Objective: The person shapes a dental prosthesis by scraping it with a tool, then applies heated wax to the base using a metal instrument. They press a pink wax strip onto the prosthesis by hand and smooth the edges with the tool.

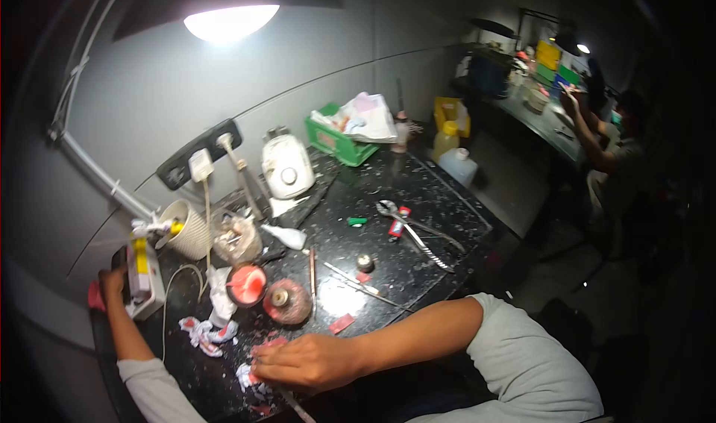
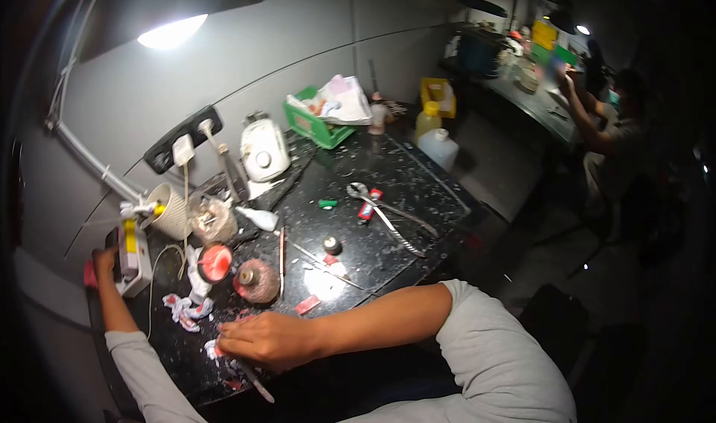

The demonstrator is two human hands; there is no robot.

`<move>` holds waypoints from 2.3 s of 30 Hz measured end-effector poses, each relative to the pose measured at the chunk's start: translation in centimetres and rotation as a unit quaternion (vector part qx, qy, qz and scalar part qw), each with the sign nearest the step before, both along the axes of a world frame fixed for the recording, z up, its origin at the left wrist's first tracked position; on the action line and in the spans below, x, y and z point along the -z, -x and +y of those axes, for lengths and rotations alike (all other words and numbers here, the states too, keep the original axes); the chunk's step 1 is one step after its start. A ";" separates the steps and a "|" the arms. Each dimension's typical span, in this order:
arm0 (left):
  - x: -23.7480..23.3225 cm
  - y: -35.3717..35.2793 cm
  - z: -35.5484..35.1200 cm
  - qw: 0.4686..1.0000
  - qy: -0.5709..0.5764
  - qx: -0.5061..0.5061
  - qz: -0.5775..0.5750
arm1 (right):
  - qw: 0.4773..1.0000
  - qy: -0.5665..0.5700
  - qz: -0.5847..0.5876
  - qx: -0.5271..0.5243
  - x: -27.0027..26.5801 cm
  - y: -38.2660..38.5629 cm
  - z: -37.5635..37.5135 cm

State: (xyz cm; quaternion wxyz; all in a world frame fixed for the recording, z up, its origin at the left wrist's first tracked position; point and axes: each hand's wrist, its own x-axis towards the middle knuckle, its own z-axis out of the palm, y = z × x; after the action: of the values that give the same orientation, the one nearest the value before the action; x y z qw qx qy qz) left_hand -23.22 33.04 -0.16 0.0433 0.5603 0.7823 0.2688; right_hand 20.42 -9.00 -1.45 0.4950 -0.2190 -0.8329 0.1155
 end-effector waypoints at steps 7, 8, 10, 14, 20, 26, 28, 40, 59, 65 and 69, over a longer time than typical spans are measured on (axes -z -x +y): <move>0.8 0.2 1.7 0.999 -0.022 0.026 -0.021 | 0.999 -0.031 0.016 -0.017 0.6 0.7 0.1; 0.8 0.5 1.9 0.999 -0.020 0.027 -0.020 | 0.999 -0.027 0.019 -0.019 0.7 0.8 0.1; 1.0 1.1 2.4 0.999 -0.017 0.031 -0.021 | 0.999 -0.037 0.017 -0.015 1.4 1.3 0.5; 1.7 1.9 3.3 0.999 -0.009 0.039 -0.021 | 0.999 -0.035 0.015 -0.014 2.6 2.0 0.8; 2.4 2.8 4.8 0.998 -0.007 0.058 -0.018 | 0.998 -0.050 0.003 -0.027 3.1 2.1 1.1; 3.1 4.3 5.6 0.998 -0.003 0.064 -0.017 | 0.999 -0.044 -0.006 -0.030 3.4 2.2 0.9; 3.5 4.4 5.9 0.998 -0.001 0.067 -0.017 | 0.998 -0.053 -0.007 -0.023 3.6 2.3 1.1; 4.2 5.3 7.0 0.997 0.009 0.074 -0.016 | 0.998 -0.042 0.019 -0.053 4.0 2.4 1.3; 4.2 6.1 7.4 0.996 0.016 0.083 -0.016 | 0.997 -0.042 0.022 -0.064 4.1 2.2 1.2; 4.2 6.5 7.4 0.996 0.020 0.083 -0.015 | 0.997 -0.041 0.022 -0.065 4.1 2.2 1.2; 4.0 6.5 7.3 0.996 0.025 0.082 -0.015 | 0.997 -0.042 0.024 -0.068 4.1 2.2 1.1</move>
State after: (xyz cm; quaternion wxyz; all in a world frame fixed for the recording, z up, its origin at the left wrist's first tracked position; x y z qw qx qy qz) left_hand -29.75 40.33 -4.18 0.0911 0.6173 0.7394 0.2529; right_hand 18.21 -7.88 -5.56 0.5146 -0.1380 -0.8379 0.1187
